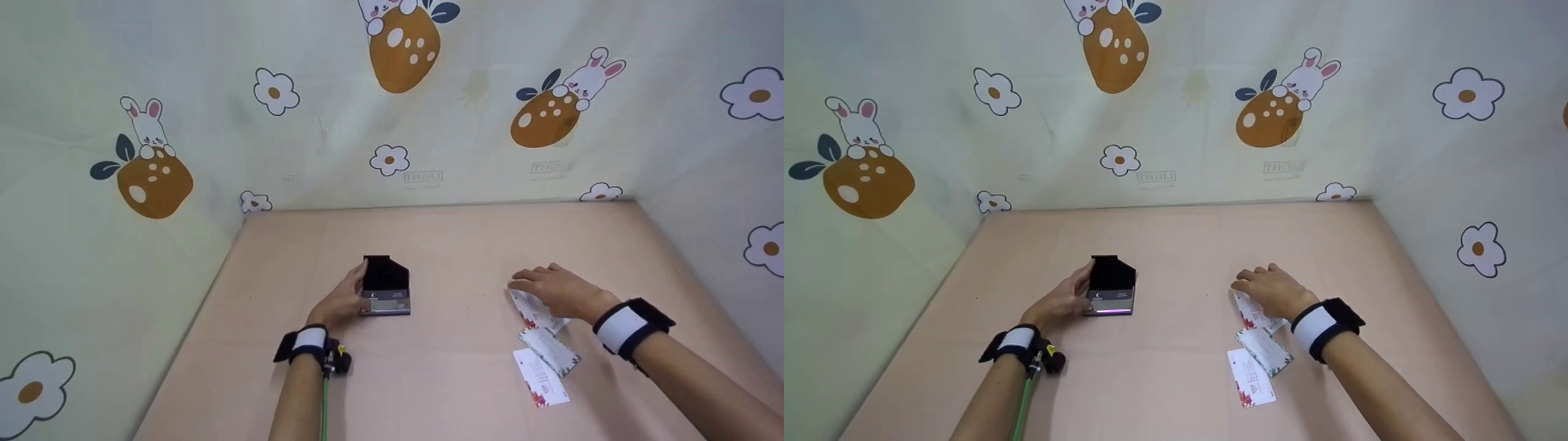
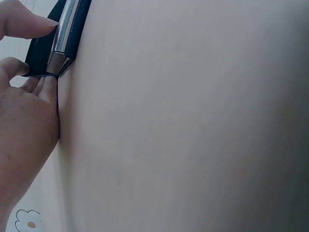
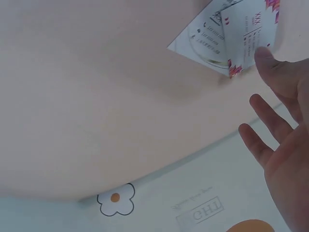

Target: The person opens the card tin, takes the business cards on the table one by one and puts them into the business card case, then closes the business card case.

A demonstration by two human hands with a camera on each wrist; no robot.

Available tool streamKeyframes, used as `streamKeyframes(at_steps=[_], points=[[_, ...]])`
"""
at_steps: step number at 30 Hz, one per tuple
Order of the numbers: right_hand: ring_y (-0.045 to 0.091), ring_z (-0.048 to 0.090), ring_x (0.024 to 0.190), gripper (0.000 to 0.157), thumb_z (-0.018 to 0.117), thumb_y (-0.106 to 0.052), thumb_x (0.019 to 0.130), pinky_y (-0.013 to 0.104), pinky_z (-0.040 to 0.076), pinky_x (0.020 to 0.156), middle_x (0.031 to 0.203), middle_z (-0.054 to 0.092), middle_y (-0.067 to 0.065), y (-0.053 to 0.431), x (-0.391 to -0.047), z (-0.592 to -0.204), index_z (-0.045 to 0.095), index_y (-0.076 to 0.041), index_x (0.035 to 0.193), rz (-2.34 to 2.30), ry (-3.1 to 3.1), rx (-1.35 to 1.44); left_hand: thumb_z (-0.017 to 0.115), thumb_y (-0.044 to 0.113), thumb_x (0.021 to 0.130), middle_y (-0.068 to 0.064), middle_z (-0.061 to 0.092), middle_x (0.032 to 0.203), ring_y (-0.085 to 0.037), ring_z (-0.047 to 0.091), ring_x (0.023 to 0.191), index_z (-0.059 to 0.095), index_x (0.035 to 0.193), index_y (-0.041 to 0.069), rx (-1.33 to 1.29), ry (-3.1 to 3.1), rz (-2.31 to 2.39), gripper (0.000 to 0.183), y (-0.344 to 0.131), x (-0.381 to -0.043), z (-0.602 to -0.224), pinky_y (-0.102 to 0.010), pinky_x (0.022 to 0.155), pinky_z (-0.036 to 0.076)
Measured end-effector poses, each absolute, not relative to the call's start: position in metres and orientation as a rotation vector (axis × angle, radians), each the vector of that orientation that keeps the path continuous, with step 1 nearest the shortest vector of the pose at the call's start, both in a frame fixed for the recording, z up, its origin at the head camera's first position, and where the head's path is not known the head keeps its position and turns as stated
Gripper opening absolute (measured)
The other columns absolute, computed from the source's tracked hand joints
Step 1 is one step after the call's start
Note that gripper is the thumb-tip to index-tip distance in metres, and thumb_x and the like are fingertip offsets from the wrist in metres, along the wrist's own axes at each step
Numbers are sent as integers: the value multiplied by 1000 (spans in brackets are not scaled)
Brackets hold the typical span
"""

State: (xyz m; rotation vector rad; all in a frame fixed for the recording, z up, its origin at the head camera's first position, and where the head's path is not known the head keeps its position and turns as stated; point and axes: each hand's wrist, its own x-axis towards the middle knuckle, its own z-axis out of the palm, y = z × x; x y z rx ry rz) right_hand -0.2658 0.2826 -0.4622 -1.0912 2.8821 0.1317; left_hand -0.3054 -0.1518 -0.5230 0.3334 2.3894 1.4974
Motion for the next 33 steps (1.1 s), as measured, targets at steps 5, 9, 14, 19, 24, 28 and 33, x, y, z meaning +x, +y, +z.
streamKeyframes(at_steps=[5,9,14,19,24,28,33], points=[[41,61,121,72,74,13,74,61,50,101,144,57,16,289,-266,-466,57,-13,140,222,2881,-1152,59,-8,73,-15,6,170,-35,15,156,9,161,8,326,2418,1461,103,-152,-305,-523,-44,127,18],[39,63,119,70,73,9,78,59,52,98,146,55,14,289,-268,-470,56,-17,141,309,2883,-1197,59,-8,72,-16,6,170,-35,14,156,8,161,8,325,2419,1463,104,-152,-304,-524,-44,127,18],[35,67,113,61,72,1,83,53,56,93,144,58,10,289,-268,-477,59,-19,139,415,2896,-1269,59,-7,73,-13,6,170,-33,14,157,8,162,11,315,2412,1464,103,-152,-304,-523,-43,128,18],[33,69,111,57,74,-1,83,52,57,92,138,64,8,290,-269,-480,60,-16,137,473,2902,-1321,58,-8,74,-13,6,170,-33,14,157,9,162,11,331,2422,1458,103,-151,-305,-521,-42,128,18],[28,72,100,46,77,1,79,44,60,82,118,73,8,291,-271,-473,68,-11,123,480,2928,-1341,57,-11,74,-14,6,170,-33,14,157,9,162,10,329,2399,1487,102,-151,-306,-520,-42,128,17],[27,72,93,35,76,3,79,41,60,74,107,74,10,291,-271,-467,72,-9,112,437,2918,-1273,58,-11,74,-14,6,170,-34,14,156,9,162,10,322,2395,1482,102,-151,-305,-522,-43,128,17],[31,69,97,38,78,2,77,48,59,82,108,73,13,291,-270,-465,74,-8,113,284,2916,-1138,58,-8,75,-13,5,170,-33,14,157,8,162,11,323,2411,1462,102,-151,-304,-521,-42,128,18]])
